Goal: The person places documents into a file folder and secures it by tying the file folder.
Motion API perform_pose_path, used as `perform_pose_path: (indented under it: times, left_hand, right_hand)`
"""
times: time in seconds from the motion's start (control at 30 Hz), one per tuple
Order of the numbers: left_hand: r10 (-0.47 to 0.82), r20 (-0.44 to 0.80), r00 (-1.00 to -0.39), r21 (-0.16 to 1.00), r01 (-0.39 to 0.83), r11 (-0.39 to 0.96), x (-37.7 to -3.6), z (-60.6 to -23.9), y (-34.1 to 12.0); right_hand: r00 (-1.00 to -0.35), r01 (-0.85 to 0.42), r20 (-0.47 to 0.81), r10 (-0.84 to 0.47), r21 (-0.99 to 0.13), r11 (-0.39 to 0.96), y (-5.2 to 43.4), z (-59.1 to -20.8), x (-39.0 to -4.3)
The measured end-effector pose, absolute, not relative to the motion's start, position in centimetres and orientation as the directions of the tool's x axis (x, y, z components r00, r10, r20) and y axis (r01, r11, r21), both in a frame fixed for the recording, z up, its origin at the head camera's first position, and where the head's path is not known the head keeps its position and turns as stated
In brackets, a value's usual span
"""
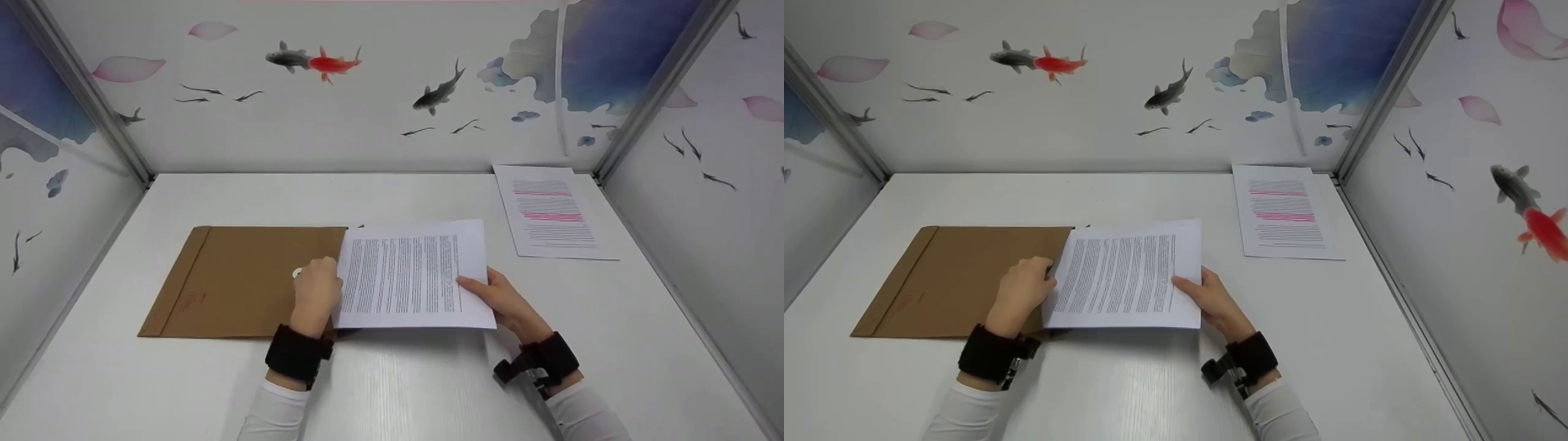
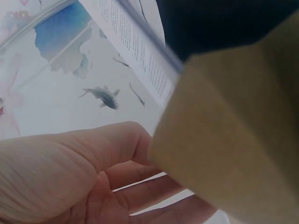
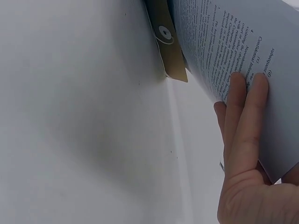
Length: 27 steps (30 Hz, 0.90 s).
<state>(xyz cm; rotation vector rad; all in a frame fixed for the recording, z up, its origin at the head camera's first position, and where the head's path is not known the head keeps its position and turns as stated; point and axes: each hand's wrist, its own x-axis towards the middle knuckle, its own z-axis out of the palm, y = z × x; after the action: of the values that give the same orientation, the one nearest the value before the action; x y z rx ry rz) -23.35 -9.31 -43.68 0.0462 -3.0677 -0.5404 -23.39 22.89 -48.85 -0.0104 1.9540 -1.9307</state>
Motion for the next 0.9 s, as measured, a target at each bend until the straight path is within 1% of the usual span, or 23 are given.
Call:
perform_pose_path:
  times: [0.17,0.4,0.57,0.9]
  left_hand:
    - [-0.037,0.035,-0.999,0.342,-0.023,0.939,-23.5,-43.8,-9.3]
    - [-0.036,0.015,-0.999,0.341,-0.029,0.94,-23.6,-43.7,-9.3]
    - [-0.022,0.037,-0.999,0.335,-0.008,0.942,-23.3,-43.7,-9.4]
    - [-0.035,0.033,-0.999,0.34,-0.022,0.94,-23.5,-43.9,-9.3]
  right_hand:
    - [-0.923,0.259,-0.255,-0.289,-0.966,0.028,21.9,-48.7,-23.9]
    - [-0.925,0.256,-0.249,-0.288,-0.967,0.012,20.4,-48.6,-24.2]
    - [-0.92,0.26,-0.242,-0.308,-0.965,-0.016,19.3,-48.6,-24.5]
    - [-0.913,0.278,-0.261,-0.315,-0.96,-0.011,17.2,-48.7,-24.8]
